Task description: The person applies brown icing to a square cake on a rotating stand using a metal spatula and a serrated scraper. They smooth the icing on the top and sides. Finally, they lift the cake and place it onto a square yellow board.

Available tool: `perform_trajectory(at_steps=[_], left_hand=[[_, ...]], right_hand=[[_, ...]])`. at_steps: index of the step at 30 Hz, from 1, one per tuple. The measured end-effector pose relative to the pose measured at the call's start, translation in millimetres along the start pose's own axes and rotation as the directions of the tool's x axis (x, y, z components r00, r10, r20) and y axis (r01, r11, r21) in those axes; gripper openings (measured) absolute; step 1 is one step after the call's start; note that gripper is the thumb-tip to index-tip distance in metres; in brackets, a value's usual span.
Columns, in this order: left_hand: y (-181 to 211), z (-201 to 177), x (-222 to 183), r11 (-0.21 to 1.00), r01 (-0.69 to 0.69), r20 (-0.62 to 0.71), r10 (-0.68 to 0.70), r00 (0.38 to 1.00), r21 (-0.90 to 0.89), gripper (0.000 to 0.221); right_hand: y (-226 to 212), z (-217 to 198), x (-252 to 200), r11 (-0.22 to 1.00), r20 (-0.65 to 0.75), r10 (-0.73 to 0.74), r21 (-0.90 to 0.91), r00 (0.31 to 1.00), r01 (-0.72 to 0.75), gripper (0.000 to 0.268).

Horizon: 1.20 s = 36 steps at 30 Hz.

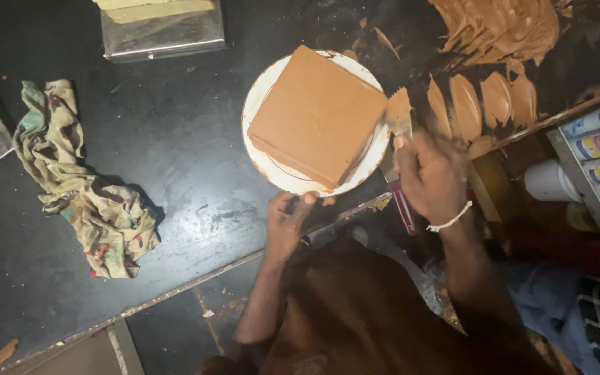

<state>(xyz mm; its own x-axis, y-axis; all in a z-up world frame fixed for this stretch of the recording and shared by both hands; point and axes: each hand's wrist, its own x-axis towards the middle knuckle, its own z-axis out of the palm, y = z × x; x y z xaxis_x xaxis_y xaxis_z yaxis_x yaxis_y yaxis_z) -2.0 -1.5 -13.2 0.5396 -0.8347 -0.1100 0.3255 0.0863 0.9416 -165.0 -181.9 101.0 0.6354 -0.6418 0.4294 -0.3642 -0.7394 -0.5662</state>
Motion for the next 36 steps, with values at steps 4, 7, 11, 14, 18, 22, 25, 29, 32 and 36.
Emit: perform_trajectory(at_steps=[4,7,11,14,18,22,25,29,32,36], left_hand=[[14.6,5.0,-2.5,1.0,-0.023,0.055,0.022,0.998,0.016,0.025],[13.5,6.0,-1.5,0.999,0.025,0.034,-0.024,0.999,-0.028,0.025],[10.0,6.3,-0.2,0.991,0.058,0.033,-0.054,0.998,-0.121,0.023],[13.1,6.6,-0.6,0.99,0.082,0.047,-0.077,0.996,-0.116,0.022],[15.5,6.8,0.2,0.992,0.088,0.048,-0.084,0.995,-0.088,0.022],[15.0,4.6,1.8,0.996,0.086,0.048,-0.087,0.995,0.012,0.022],[12.8,5.2,1.3,0.997,0.042,0.028,-0.043,0.999,0.065,0.022],[9.6,6.6,0.6,0.996,0.04,0.001,-0.04,0.999,0.075,0.023],[8.0,12.6,2.6,0.997,0.013,-0.006,-0.013,1.0,0.075,0.023],[14.0,19.3,0.5,0.995,0.038,-0.022,-0.036,0.999,0.093,0.027]], right_hand=[[-8.6,1.5,-9.7,0.997,0.049,0.03,0.067,0.998,-0.033,0.024],[-10.3,2.6,-20.0,0.997,0.083,-0.032,0.066,0.996,0.026,0.021],[-21.3,3.8,-30.4,0.998,0.197,0.018,0.049,0.98,-0.028,0.027],[-39.6,-6.5,-37.8,0.993,0.181,-0.072,0.109,0.981,0.053,0.025],[-37.9,-13.2,-47.0,0.968,0.271,-0.054,0.252,0.961,-0.017,0.023],[3.5,-15.1,-73.9,0.705,0.482,-0.026,0.63,0.876,-0.326,0.018],[46.2,-33.4,-108.4,0.328,0.596,0.129,0.728,0.792,-0.602,0.025],[98.8,-30.1,-159.5,0.303,0.212,0.289,0.905,0.934,-0.299,0.027],[140.1,2.3,-181.9,0.703,-0.115,0.528,0.615,0.841,-0.358,0.027],[169.1,40.1,-172.2,0.967,-0.424,0.183,-0.084,0.887,-0.239,0.039]])
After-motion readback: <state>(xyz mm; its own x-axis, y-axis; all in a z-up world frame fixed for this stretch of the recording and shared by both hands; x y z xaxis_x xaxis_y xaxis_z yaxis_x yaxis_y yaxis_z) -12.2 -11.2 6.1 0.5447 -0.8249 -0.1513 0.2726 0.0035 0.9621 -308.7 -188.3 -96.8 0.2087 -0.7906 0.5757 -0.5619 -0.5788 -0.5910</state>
